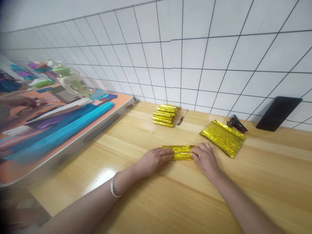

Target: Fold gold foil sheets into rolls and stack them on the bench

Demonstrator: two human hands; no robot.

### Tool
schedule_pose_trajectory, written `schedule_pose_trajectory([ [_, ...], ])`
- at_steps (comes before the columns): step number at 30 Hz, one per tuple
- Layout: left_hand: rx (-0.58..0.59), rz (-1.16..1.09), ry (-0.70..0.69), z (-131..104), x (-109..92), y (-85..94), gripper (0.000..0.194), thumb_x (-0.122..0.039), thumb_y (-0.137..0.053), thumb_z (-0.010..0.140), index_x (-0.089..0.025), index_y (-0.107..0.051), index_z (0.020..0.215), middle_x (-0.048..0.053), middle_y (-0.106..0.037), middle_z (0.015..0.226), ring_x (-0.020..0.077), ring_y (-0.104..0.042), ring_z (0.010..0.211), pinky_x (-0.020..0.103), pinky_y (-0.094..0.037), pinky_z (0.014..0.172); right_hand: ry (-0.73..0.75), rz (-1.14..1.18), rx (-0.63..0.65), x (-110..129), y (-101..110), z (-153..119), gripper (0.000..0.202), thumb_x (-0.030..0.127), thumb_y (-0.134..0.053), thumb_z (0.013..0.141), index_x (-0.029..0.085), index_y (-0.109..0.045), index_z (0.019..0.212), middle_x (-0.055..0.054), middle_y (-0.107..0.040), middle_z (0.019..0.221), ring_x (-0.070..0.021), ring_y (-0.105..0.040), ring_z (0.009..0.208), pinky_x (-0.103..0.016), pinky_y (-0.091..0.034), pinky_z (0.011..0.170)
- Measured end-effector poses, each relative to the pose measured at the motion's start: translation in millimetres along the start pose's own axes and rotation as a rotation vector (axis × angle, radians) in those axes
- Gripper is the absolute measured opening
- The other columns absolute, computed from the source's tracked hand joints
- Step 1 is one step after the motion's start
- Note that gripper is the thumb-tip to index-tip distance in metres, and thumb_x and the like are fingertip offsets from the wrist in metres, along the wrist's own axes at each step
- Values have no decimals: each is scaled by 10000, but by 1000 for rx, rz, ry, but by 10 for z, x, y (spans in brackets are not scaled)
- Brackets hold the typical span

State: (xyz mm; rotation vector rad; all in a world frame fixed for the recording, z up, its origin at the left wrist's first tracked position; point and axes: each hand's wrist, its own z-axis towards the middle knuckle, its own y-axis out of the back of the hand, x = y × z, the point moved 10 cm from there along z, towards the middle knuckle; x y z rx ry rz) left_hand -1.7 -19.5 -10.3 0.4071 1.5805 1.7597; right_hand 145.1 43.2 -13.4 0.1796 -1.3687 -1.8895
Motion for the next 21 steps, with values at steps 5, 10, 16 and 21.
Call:
schedule_pose_trajectory([
  [5,43,-9,-2,-77,-99,16,643,-531,-434,858,-150,-347,1369,134,-403,1393,265,-336,1312,410,-279,1083,-26,-5,25,-53,-36,0,126,279,-547,833,236,-658,874,-45,-622,886,-209,-507,844,-349,-391,760],
  [10,100,-18,-31,-159,-82,-40,776,-629,-380,835,-122,-259,1411,161,-299,1446,284,-202,1366,436,-192,1110,-38,3,38,-67,-48,-3,123,291,-547,839,234,-652,869,-44,-618,873,-212,-506,851,-346,-384,757],
  [16,139,-16,-104,-200,-71,-71,780,-626,-388,834,-156,-209,1430,166,-255,1462,286,-197,1367,453,-177,1101,-31,-15,34,-78,-48,-2,138,304,-539,843,236,-655,873,-42,-624,877,-208,-515,842,-344,-390,745],
  [21,116,-3,-96,-183,-77,-40,759,-629,-411,822,-181,-258,1415,165,-279,1453,289,-239,1354,460,-194,1089,32,-80,-32,84,75,-19,154,274,-521,857,224,-663,893,-63,-638,917,-219,-524,899,-364,-398,788],
])
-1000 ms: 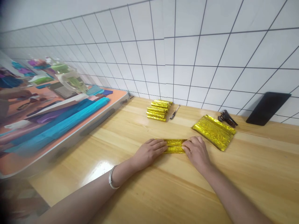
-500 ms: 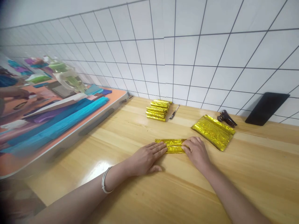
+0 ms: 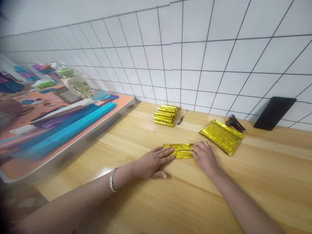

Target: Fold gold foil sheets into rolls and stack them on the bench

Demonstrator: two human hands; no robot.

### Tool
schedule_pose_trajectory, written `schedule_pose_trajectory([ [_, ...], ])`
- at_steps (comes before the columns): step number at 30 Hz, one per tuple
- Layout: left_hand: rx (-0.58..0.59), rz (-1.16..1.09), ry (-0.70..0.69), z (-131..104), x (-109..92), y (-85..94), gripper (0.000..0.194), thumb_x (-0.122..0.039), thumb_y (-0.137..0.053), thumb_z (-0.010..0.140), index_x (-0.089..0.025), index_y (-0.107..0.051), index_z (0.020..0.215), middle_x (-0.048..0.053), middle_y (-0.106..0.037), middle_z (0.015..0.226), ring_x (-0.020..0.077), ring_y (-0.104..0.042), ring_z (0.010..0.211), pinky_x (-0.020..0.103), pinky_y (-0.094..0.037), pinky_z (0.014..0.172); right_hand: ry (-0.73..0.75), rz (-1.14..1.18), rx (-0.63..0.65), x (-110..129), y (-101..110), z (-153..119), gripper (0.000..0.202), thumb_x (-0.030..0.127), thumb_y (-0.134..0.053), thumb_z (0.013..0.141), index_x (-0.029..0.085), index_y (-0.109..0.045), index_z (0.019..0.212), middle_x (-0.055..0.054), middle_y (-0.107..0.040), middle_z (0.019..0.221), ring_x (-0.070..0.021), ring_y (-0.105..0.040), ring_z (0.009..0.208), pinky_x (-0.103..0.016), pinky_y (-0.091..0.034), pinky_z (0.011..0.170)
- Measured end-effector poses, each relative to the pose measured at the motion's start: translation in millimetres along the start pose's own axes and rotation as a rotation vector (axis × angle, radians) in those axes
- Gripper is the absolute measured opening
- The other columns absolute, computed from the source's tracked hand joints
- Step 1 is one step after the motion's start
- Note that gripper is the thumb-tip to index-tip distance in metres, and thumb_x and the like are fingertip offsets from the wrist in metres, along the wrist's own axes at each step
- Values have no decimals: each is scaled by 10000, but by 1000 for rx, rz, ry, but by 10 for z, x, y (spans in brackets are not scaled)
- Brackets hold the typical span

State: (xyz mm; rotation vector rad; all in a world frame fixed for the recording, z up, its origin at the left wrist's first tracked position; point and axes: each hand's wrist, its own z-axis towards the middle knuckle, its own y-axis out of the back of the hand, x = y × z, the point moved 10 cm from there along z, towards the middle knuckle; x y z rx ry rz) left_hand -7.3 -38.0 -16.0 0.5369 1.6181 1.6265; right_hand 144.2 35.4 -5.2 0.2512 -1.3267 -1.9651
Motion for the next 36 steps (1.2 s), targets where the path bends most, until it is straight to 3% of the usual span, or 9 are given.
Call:
schedule_pose_trajectory([
  [3,-12,3,-12,6,-23,18,766,-638,-430,807,-186,-278,1407,163,-294,1447,283,-259,1347,451,-211,1083,123,-80,-15,333,71,-38,186,245,-497,876,235,-662,963,-67,-650,1009,-241,-503,1023,-404,-361,872],
  [6,-20,11,-7,9,-35,39,764,-646,-425,804,-186,-294,1400,164,-299,1444,282,-264,1346,454,-214,1081,300,-121,106,725,-42,-121,261,268,-482,892,253,-609,1119,-52,-638,1114,-254,-458,1129,-433,-324,942],
  [9,-19,20,2,11,-43,54,761,-647,-412,810,-176,-302,1397,169,-302,1442,284,-262,1346,455,-214,1081,368,-138,178,874,-122,-189,326,332,-483,891,230,-573,1187,-69,-627,1153,-269,-448,1155,-452,-342,936],
  [14,-26,17,-21,7,-26,53,752,-638,-418,813,-184,-294,1400,160,-317,1438,273,-261,1348,438,-215,1083,303,-159,230,676,-97,-265,334,317,-497,884,234,-574,1198,-63,-624,1175,-278,-455,1163,-466,-360,934],
  [24,-34,-2,10,4,35,19,711,-638,-382,830,-206,-313,1391,145,-341,1429,275,-304,1326,419,-237,1064,124,-186,212,103,81,-481,319,358,-506,867,340,-596,1172,-31,-589,1225,-284,-409,1216,-454,-388,914],
  [29,-39,50,158,53,-110,-3,695,-654,-379,816,-202,-387,1344,161,-422,1361,308,-372,1259,438,-289,1008,45,-238,200,-52,41,-342,326,382,-482,874,336,-596,1177,-43,-538,1281,-289,-373,1238,-472,-369,939],
  [33,-12,54,100,122,-370,-10,726,-665,-340,820,-159,-385,1339,176,-473,1294,296,-458,1148,417,-335,958,-10,-226,188,-156,-34,-130,351,396,-458,881,303,-592,1192,-75,-517,1297,-294,-379,1220,-484,-381,924],
  [36,-8,53,57,164,-439,-10,716,-654,-317,834,-127,-415,1309,166,-505,1255,282,-477,1113,406,-343,954,-40,-183,177,-184,-101,16,345,391,-442,890,297,-600,1182,-78,-503,1310,-284,-377,1219,-489,-369,939],
])
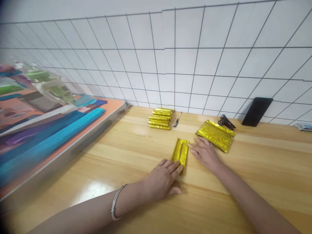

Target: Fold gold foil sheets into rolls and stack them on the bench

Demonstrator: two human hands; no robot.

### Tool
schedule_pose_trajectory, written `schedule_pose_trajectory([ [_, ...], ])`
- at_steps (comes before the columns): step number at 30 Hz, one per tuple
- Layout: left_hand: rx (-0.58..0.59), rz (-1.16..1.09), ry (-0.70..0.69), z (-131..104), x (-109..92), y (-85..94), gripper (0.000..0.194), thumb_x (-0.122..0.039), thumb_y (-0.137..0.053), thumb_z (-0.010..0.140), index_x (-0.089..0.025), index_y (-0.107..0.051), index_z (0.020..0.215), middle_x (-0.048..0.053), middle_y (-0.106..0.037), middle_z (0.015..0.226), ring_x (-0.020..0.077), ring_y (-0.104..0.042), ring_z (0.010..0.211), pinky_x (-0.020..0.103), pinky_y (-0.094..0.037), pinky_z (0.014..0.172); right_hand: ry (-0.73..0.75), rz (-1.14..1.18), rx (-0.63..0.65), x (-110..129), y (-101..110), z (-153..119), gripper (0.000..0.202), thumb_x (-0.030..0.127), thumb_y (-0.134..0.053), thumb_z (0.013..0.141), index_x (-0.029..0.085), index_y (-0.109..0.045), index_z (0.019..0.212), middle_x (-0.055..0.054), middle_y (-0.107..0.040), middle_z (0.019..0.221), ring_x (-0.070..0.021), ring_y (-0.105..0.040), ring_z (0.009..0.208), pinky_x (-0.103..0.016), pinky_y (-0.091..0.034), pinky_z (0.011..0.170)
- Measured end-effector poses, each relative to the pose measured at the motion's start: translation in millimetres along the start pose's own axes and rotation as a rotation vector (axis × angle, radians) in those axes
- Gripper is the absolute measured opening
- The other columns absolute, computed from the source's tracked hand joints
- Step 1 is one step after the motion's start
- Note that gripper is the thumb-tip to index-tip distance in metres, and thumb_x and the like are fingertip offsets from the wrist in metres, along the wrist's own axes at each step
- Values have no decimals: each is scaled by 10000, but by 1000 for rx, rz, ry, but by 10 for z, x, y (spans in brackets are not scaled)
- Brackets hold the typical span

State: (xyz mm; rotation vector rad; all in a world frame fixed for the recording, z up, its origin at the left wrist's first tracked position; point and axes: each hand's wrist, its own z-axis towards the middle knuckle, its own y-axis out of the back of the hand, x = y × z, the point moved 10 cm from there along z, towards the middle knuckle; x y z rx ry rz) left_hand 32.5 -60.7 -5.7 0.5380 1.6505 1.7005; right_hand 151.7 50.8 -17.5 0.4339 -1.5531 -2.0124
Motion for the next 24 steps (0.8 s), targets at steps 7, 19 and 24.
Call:
schedule_pose_trajectory([
  [7,-12,-10,-23,12,49,-99,730,-659,-292,839,-113,-423,1306,160,-440,1335,296,-297,1310,414,-214,1084,-101,38,13,100,-143,174,379,414,-437,882,257,-597,1187,-83,-515,1305,-273,-367,1230,-469,-324,982],
  [19,90,-13,-16,-20,50,-180,734,-589,-150,901,-72,-210,1419,166,-206,1479,281,-120,1384,422,-102,1121,-176,-27,115,399,-247,87,509,393,-377,878,163,-454,1326,-101,-412,1399,-265,-312,1269,-426,-278,1011],
  [24,93,-26,-21,-28,91,-228,722,-604,-170,894,-112,-230,1419,129,-183,1493,267,-119,1386,399,-128,1119,-146,-9,97,433,-238,84,497,387,-384,875,187,-457,1324,-86,-396,1413,-265,-296,1281,-431,-277,1006],
])
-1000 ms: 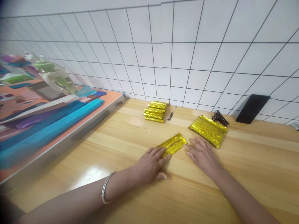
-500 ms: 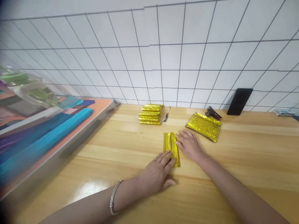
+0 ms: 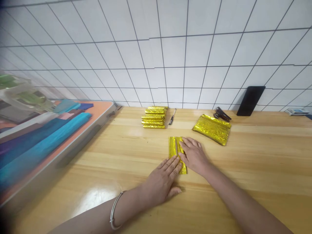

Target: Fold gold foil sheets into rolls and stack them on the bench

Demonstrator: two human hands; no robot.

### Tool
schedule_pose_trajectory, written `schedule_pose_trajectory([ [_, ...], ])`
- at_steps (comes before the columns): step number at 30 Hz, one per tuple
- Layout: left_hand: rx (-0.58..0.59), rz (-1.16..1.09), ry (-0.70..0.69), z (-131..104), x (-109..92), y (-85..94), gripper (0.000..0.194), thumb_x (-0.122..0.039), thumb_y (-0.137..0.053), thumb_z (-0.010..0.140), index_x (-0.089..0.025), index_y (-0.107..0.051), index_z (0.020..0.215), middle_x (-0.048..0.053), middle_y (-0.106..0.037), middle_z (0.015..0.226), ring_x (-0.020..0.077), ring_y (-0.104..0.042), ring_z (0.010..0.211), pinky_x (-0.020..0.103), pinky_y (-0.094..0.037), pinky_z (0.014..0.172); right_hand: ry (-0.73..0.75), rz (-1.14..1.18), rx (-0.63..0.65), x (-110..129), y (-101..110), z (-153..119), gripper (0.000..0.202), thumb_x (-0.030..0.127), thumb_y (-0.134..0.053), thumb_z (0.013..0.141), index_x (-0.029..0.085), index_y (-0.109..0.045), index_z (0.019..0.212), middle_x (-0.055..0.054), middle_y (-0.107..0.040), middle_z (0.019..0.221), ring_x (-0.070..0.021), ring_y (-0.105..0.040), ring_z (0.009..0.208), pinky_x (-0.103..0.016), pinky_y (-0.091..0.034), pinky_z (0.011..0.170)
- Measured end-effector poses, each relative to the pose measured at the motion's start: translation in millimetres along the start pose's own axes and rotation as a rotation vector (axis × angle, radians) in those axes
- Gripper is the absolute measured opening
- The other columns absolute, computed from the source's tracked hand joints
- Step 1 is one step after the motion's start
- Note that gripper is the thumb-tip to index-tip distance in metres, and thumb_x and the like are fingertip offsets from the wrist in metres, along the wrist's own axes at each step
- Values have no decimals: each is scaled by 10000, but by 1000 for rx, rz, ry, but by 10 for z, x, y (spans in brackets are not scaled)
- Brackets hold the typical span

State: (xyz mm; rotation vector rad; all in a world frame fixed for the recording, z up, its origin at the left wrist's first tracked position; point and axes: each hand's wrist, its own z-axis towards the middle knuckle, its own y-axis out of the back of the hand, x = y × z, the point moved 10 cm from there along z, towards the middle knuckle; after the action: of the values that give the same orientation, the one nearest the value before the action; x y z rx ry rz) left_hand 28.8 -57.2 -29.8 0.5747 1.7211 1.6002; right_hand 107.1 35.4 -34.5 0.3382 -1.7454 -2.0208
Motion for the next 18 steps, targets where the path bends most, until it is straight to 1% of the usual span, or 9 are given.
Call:
schedule_pose_trajectory([
  [4,0,18,-13,-6,7,6,715,-606,-186,893,-126,-228,1421,119,-188,1493,250,-145,1383,386,-141,1116,11,11,4,8,9,-1,494,394,-394,874,209,-453,1328,-76,-401,1412,-266,-309,1273,-433,-289,990],
  [9,3,4,-30,1,-5,34,707,-606,-192,893,-138,-226,1422,115,-208,1489,241,-177,1377,382,-139,1117,16,13,1,30,41,-13,491,397,-389,879,208,-454,1327,-74,-412,1406,-262,-317,1268,-432,-290,989],
  [18,13,-21,-37,-5,-11,52,683,-592,-190,900,-149,-240,1419,104,-209,1490,242,-183,1375,379,-143,1120,5,-16,2,24,25,-12,492,410,-373,887,218,-442,1335,-64,-396,1417,-271,-324,1268,-447,-297,987],
])
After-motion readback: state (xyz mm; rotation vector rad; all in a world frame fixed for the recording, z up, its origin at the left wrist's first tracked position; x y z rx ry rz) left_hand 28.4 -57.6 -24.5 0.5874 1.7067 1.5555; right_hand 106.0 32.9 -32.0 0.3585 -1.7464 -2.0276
